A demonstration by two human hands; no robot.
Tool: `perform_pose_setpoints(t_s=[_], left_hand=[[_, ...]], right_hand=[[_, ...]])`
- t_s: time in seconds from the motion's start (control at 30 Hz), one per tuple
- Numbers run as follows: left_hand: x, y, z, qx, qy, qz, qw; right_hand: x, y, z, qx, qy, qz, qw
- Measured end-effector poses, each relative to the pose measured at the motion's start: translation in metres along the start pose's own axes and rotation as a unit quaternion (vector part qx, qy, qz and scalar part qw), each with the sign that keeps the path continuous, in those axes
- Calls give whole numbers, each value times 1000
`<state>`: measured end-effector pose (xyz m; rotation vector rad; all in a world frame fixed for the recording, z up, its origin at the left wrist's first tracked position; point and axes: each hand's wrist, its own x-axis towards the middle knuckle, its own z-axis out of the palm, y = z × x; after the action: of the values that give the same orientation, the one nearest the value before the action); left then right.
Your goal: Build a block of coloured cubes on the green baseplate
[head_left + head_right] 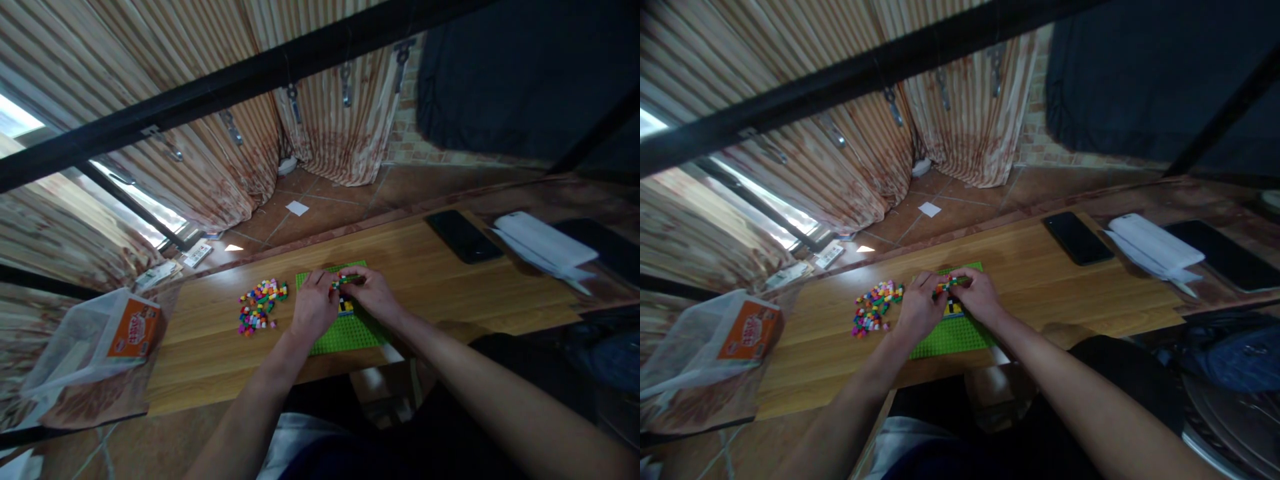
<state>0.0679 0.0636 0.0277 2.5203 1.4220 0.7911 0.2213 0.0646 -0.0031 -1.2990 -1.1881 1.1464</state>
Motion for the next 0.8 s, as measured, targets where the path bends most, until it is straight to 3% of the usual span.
perform_pose_setpoints(t_s=[0.6,0.7,0.8], left_hand=[[-7,-1,-1,-51,32,-13,998],[-25,-14,-12,-60,78,-32,995],[-55,-49,-30,-35,154,-95,983]], right_hand=[[2,8,4,35,-15,-22,999],[3,9,-1,2,9,-36,999],[-2,2,-13,-69,57,-84,992]])
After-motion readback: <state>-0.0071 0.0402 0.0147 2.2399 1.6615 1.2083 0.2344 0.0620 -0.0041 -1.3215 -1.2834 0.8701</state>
